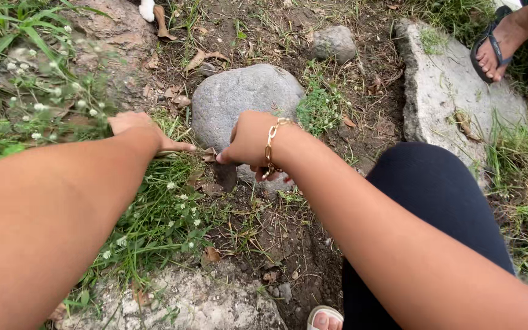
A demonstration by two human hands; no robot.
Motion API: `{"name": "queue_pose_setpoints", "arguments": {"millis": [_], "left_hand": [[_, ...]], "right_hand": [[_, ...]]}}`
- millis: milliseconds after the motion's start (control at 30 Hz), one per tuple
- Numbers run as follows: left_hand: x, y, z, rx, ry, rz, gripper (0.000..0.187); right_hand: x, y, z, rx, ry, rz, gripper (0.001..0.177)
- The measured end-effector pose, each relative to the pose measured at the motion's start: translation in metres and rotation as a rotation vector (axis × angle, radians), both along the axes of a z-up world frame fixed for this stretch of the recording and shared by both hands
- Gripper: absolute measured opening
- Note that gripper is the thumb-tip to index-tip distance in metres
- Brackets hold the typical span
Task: The person uses a small hand hoe to loosen soil and remove weeds from a garden bed. They pull out the weeds by hand and place them aside, working around rocks and plants.
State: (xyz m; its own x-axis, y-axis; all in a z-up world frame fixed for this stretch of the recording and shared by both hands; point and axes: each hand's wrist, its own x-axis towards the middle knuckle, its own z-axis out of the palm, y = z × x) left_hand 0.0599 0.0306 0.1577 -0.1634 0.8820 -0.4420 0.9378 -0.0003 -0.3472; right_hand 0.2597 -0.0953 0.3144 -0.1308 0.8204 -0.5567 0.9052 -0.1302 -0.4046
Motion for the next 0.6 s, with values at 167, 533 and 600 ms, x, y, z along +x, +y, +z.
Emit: {"name": "queue_pose_setpoints", "arguments": {"millis": [167, 533, 600], "left_hand": [[0.017, -0.014, 0.013, -0.241, 0.038, -0.100, 0.118], [0.012, -0.093, 0.012, 0.034, -0.366, 0.244, 0.135], [0.004, -0.103, 0.003, 0.110, -0.406, 0.169, 0.128]], "right_hand": [[0.011, -0.003, 0.004, 0.047, 0.063, -0.053, 0.047], [-0.011, -0.020, 0.013, -0.009, 0.086, -0.124, 0.105], [-0.012, -0.020, 0.014, -0.021, 0.072, -0.139, 0.106]]}}
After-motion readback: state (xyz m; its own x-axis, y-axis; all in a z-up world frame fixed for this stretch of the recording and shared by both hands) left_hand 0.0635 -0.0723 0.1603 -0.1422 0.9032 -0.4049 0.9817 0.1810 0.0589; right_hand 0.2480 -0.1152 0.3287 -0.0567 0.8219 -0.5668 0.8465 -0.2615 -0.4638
